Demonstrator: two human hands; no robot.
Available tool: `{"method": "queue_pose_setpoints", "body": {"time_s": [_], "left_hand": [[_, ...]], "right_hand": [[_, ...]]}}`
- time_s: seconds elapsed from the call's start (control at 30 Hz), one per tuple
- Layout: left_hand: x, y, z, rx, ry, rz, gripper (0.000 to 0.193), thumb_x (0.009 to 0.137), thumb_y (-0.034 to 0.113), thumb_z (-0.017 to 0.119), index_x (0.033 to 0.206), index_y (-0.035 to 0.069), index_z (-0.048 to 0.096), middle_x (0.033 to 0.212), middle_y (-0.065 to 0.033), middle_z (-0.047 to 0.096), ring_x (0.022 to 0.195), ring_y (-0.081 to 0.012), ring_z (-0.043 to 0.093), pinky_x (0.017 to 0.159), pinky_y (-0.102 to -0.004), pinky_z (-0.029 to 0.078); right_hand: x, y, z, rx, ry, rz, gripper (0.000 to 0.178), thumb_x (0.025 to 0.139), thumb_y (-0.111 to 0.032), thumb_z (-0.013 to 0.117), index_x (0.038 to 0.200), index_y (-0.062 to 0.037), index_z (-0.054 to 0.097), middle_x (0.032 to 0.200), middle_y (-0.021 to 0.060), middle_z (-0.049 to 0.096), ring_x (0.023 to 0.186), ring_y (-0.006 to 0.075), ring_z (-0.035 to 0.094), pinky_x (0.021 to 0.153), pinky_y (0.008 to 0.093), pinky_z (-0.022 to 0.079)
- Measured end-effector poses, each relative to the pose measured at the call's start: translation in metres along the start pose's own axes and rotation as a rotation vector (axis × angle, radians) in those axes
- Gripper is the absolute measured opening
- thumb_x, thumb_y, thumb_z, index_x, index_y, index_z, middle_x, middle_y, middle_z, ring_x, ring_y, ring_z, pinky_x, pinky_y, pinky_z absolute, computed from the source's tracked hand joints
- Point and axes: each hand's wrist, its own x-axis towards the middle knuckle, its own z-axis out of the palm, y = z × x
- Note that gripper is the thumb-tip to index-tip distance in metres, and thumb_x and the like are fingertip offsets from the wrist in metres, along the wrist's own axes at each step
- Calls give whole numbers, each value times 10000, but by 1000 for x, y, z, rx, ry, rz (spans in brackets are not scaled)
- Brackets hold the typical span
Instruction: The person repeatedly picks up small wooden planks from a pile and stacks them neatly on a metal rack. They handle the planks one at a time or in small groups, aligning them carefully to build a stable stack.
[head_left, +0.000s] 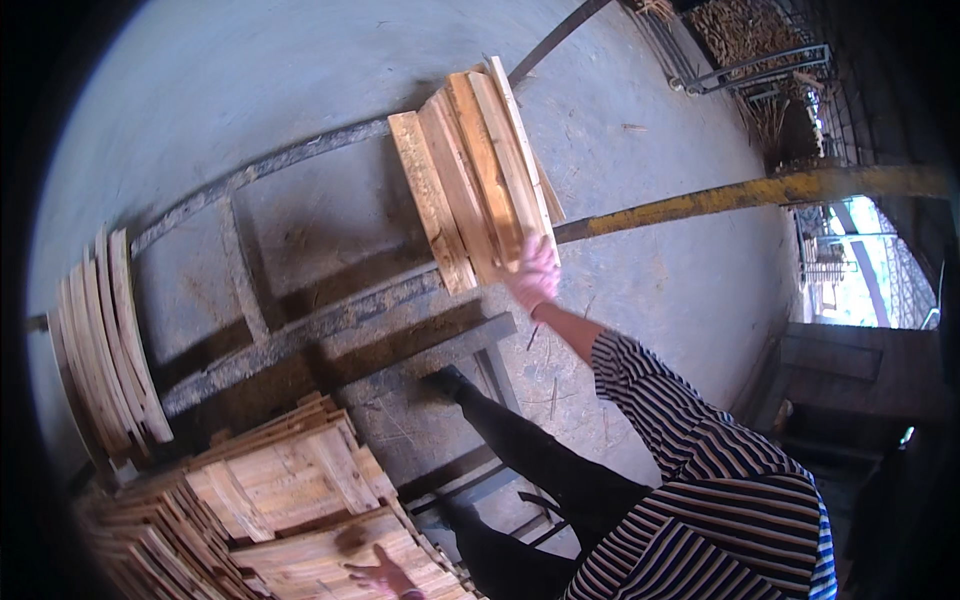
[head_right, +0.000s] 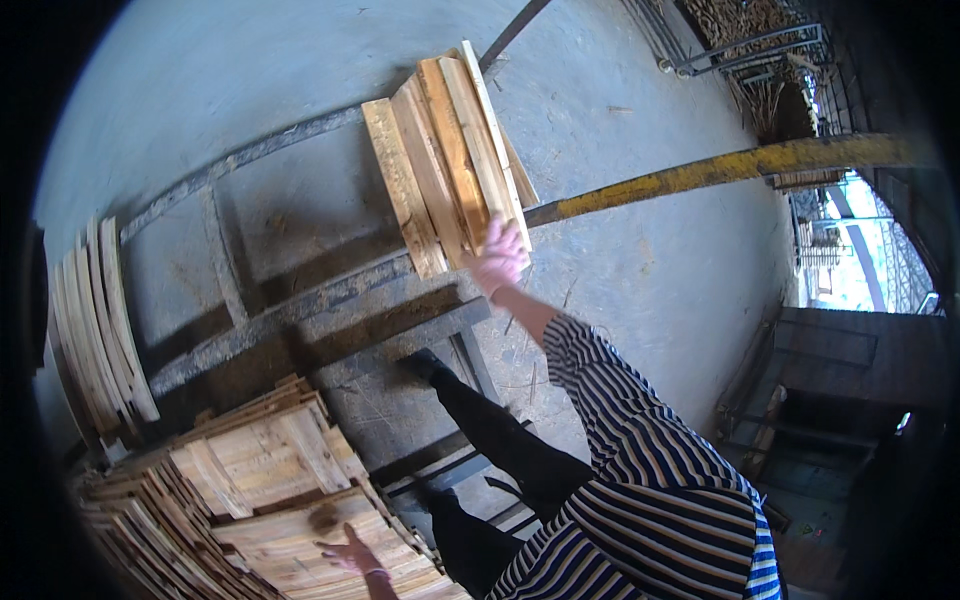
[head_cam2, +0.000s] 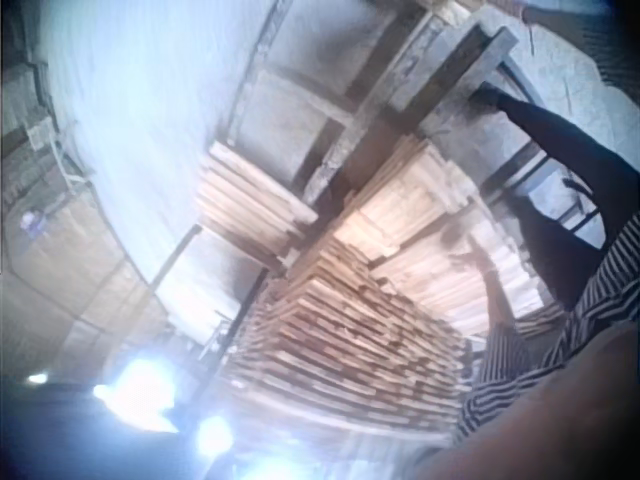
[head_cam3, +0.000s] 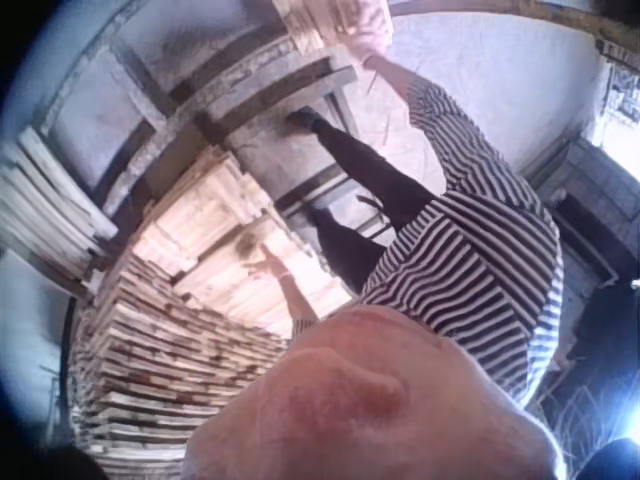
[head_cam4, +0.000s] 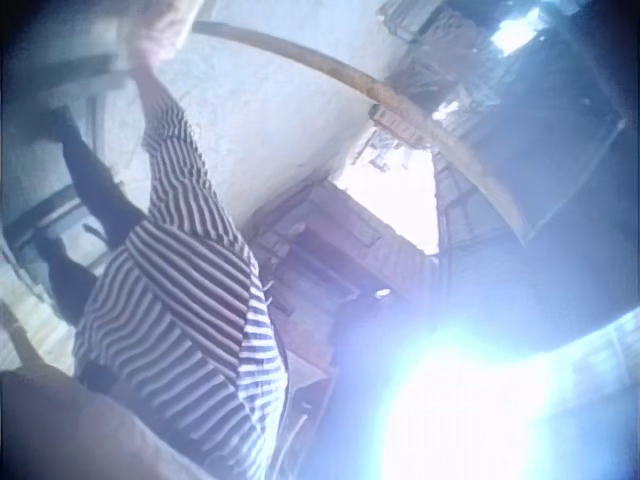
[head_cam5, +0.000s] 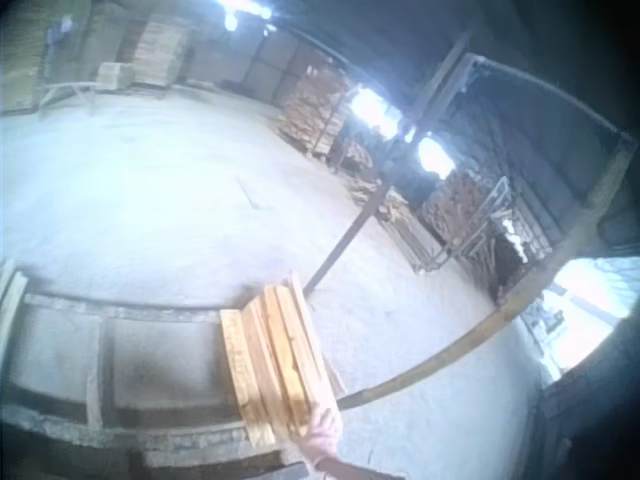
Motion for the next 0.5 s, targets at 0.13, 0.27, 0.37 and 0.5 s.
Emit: {"method": "queue_pose_setpoints", "body": {"time_s": [0.13, 0.27, 0.37, 0.5], "left_hand": [[-87, 127, -1, -323, -121, 350, 1093, 809, 524, 780, 1624, 98, 190, 1652, -269, 182, 1534, -443, 125, 1248, -496, 171], [-141, 255, -33, -326, -423, 639, 936, 866, 314, 748, 1582, -18, 247, 1622, -255, 281, 1494, -410, 273, 1219, -437, 236], [-158, 338, -57, -519, -754, 616, 877, 924, 330, 708, 1568, -51, 250, 1618, -236, 302, 1462, -348, 362, 1204, -396, 273], [-185, 477, -54, -1104, -1315, 638, 853, 961, 363, 679, 1576, -37, 245, 1562, -244, 400, 1452, -334, 385, 1190, -356, 305]], "right_hand": [[102, 68, -21, 18, -327, 67, 1375, 632, -544, 895, 1628, -172, 21, 1539, 300, 304, 1384, 477, 401, 1132, 515, 393], [128, 109, 2, 77, -293, -20, 1104, 766, -368, 821, 1618, -145, 157, 1472, 292, 429, 1272, 394, 539, 1078, 481, 455], [100, 98, -40, 591, -430, -127, 868, 852, -319, 764, 1565, -110, 316, 1325, 237, 573, 1072, 299, 614, 982, 425, 520], [16, 105, -48, 1219, -499, -376, 752, 935, -400, 696, 1524, -51, 385, 1199, 162, 672, 966, 251, 653, 1009, 337, 520]]}}
